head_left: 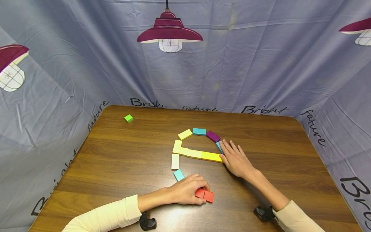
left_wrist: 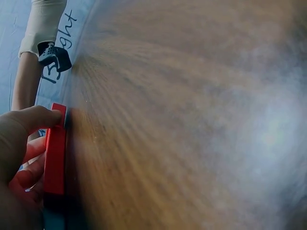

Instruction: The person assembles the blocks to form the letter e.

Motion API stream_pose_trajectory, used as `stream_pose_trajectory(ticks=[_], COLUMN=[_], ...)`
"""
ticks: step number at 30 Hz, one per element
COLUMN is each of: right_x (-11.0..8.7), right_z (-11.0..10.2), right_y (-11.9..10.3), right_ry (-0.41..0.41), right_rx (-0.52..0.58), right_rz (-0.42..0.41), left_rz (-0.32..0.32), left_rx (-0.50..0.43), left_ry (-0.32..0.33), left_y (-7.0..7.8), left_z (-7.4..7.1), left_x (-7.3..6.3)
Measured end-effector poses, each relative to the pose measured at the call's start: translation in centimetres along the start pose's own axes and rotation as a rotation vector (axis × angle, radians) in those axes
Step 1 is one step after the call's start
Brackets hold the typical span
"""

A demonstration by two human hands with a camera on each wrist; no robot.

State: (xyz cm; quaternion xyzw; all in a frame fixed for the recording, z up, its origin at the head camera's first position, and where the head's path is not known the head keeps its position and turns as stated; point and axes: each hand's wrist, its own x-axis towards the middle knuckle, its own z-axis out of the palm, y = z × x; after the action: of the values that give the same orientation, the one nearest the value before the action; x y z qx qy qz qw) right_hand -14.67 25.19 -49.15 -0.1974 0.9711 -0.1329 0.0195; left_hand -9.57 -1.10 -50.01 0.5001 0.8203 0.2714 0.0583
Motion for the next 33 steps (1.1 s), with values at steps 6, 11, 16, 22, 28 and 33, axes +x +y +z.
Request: stream_pose_trajectory(ticks=[6, 11, 16, 22, 28, 33], right_x=[0.0, 0.0, 0.0, -0.1, 0.0, 0.1], right_z=[0.0, 0.0, 0.0, 0.0, 0.0, 0.1], right_y=[0.1, 0.2, 0.2, 0.3, 0.2, 0.2], right_ry=[0.002, 0.0, -0.006, -0.006, -0.005, -0.009], right_rx=[-0.005, -0.009, -0.009, -0.011, -0.013, -0.011], right_rz=[-0.001, 0.001, 0.006, 0.008, 0.001, -0.005], left_rz=[-0.02, -0.04, -0.055, -0.06, -0.158, -0.299], left_rx=[0.022, 0.025, 0.035, 0.027, -0.063, -0.121], left_ry=[-0.011, -0.018, -0.021, 0.01, 0.203, 0.456], left_y=[0.1, 0.2, 0.3, 0.3, -2.2, -6.8], left_z=[0.0, 0.0, 0.1, -1.0, -4.6, -8.5], left_x=[0.1, 0.2, 0.3, 0.4, 0.0, -1.3])
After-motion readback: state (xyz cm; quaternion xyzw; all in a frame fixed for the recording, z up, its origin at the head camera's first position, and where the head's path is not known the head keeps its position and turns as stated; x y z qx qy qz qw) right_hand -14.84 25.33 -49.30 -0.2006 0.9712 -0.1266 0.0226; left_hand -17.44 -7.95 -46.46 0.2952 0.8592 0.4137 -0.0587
